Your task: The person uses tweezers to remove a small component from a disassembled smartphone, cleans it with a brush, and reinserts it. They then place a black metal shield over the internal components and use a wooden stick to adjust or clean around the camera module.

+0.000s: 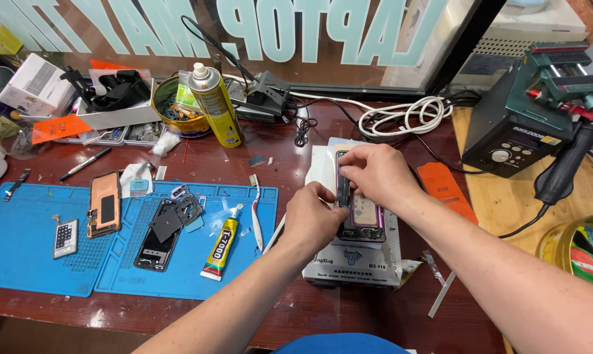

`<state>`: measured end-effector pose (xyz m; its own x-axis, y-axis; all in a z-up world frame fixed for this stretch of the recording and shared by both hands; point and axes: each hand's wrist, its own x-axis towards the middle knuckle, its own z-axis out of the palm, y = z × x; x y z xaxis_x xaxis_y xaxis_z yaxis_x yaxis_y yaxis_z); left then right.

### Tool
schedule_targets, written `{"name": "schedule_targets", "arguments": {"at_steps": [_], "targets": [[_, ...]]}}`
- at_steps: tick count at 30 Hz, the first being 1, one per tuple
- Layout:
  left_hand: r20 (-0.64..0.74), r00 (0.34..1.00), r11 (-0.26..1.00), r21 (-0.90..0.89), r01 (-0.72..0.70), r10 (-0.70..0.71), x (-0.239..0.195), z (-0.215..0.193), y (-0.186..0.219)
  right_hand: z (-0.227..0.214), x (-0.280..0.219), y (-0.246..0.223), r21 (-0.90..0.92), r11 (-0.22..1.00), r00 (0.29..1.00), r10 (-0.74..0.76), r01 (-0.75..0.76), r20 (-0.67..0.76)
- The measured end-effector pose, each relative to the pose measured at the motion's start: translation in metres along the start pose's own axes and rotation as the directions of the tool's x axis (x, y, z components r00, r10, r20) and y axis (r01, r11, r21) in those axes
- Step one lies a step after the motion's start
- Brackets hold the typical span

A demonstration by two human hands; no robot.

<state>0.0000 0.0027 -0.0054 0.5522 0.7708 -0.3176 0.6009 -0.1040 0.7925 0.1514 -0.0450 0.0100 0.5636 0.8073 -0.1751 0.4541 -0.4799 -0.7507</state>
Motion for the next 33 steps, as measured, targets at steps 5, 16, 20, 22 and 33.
{"name": "schedule_targets", "arguments": {"at_steps": [5,16,20,22,33], "targets": [[0.035,0.999,0.999,-0.029,0.022,-0.021,0.0,-0.002,0.0,0.005,-0.003,0.007,-0.199,0.961,0.974,-0.211,0.192,-0.082],[0.079,0.996,0.994,-0.098,0.054,-0.046,0.0,-0.004,0.001,-0.006,0.018,0.017,0.003,0.997,0.995,-0.079,0.079,0.058],[0.074,0.997,0.993,-0.105,0.046,-0.038,-0.001,-0.004,-0.001,-0.013,0.019,0.02,0.191,0.981,0.985,0.004,-0.038,0.172],[0.094,0.994,0.991,-0.114,0.066,-0.056,-0.001,-0.004,0.001,-0.019,0.019,0.021,0.19,0.98,0.975,0.022,-0.065,0.219],[0.151,0.985,0.972,-0.203,0.115,-0.085,0.0,-0.007,0.004,-0.033,0.009,0.021,0.011,1.0,0.976,0.01,-0.012,0.219]]}}
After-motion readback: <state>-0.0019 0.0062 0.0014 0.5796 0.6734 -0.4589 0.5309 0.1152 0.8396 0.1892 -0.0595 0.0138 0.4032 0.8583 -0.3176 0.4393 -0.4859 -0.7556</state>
